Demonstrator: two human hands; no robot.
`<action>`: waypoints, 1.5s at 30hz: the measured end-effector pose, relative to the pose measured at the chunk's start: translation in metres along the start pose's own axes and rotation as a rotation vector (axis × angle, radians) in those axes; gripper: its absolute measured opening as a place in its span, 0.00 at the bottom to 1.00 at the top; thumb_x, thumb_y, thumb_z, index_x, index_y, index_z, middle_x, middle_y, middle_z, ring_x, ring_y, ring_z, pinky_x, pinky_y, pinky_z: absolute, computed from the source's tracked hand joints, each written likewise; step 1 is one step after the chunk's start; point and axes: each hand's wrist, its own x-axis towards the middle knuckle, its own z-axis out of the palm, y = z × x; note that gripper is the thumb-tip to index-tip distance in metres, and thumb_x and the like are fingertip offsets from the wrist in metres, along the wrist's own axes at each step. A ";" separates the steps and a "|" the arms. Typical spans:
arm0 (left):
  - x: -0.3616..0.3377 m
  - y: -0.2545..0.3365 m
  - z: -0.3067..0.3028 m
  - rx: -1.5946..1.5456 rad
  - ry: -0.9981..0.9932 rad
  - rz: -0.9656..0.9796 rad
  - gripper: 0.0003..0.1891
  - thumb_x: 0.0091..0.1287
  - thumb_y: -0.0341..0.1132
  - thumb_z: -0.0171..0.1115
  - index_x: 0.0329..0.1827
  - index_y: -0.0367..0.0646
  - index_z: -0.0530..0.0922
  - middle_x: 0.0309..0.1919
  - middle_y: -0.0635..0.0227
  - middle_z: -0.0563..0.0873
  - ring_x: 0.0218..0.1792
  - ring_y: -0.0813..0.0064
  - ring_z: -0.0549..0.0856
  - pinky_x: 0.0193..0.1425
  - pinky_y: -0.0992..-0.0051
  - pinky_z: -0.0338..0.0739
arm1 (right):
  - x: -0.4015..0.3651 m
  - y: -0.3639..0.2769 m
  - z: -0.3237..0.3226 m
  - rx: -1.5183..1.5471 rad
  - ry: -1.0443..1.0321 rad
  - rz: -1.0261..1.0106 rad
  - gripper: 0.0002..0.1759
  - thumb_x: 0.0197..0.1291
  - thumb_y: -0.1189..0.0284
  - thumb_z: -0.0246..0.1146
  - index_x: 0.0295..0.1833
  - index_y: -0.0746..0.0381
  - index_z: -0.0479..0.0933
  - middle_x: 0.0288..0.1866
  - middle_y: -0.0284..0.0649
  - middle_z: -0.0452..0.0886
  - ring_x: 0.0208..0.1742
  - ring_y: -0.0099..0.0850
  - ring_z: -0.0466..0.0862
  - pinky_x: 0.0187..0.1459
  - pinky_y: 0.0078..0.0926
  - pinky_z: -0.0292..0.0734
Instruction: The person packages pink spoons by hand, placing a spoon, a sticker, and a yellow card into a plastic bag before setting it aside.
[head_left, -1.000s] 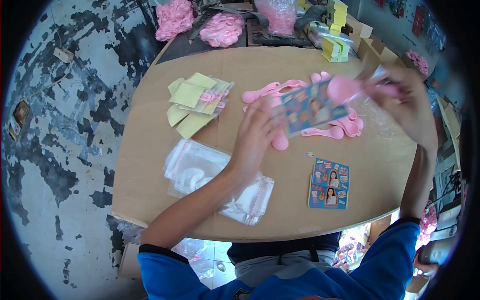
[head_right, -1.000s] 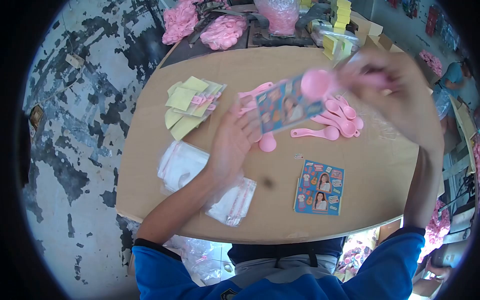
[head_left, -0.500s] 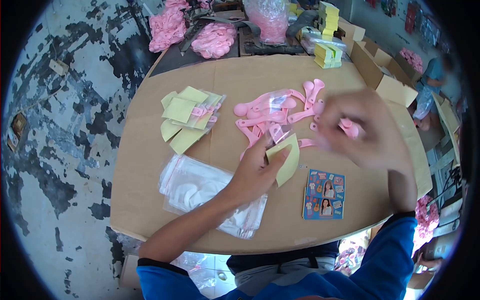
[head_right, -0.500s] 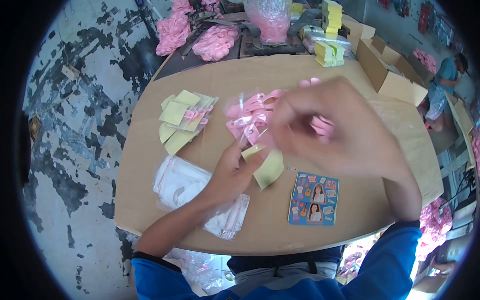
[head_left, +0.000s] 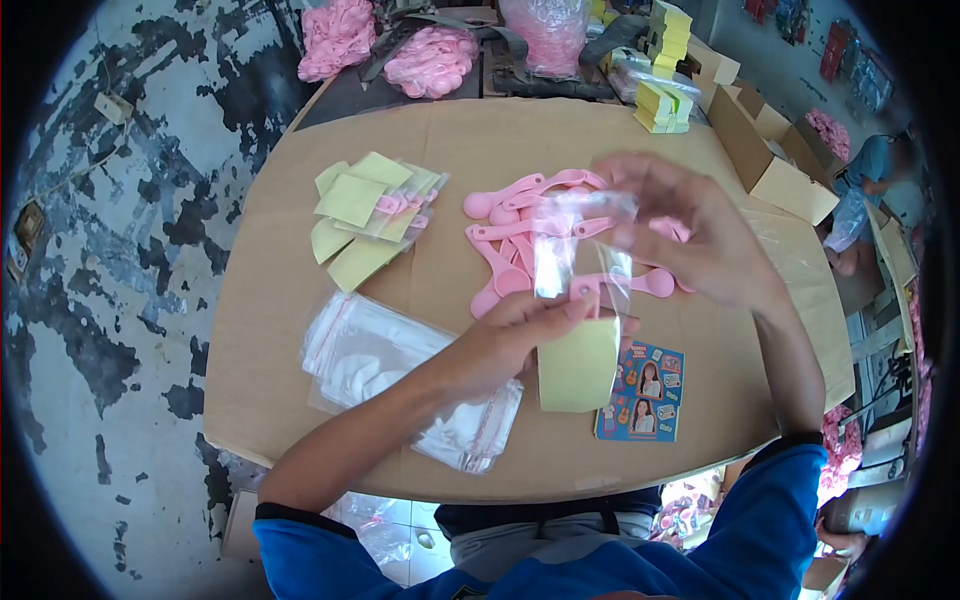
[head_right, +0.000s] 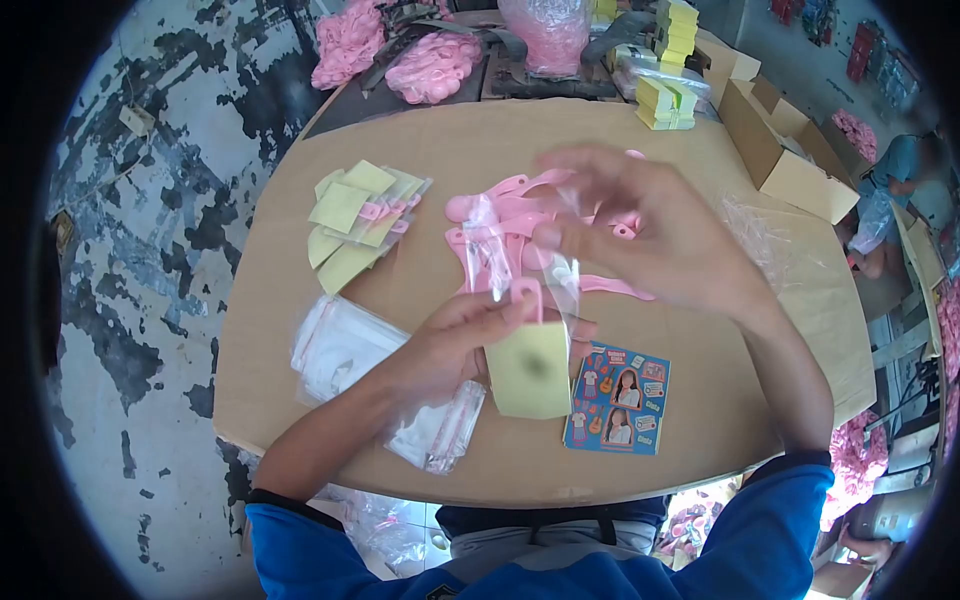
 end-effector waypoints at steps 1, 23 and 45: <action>0.002 -0.002 0.000 -0.041 0.051 0.053 0.26 0.77 0.48 0.45 0.67 0.36 0.65 0.56 0.54 0.81 0.57 0.63 0.82 0.58 0.64 0.80 | -0.001 -0.001 0.004 0.120 -0.086 0.107 0.15 0.64 0.74 0.63 0.56 0.64 0.75 0.49 0.39 0.81 0.38 0.19 0.80 0.40 0.19 0.75; 0.008 -0.016 -0.007 0.582 0.363 0.249 0.22 0.77 0.29 0.43 0.73 0.34 0.61 0.53 0.64 0.79 0.51 0.83 0.77 0.56 0.84 0.70 | -0.008 0.034 0.035 -0.697 0.088 -0.424 0.06 0.51 0.75 0.68 0.34 0.63 0.79 0.34 0.35 0.81 0.37 0.29 0.80 0.38 0.28 0.76; 0.009 -0.008 0.003 0.037 0.379 0.141 0.14 0.74 0.39 0.57 0.54 0.39 0.80 0.41 0.76 0.84 0.42 0.89 0.79 0.47 0.83 0.74 | -0.067 0.027 -0.020 0.124 0.072 0.246 0.11 0.66 0.77 0.57 0.52 0.66 0.78 0.43 0.33 0.83 0.43 0.20 0.80 0.46 0.20 0.75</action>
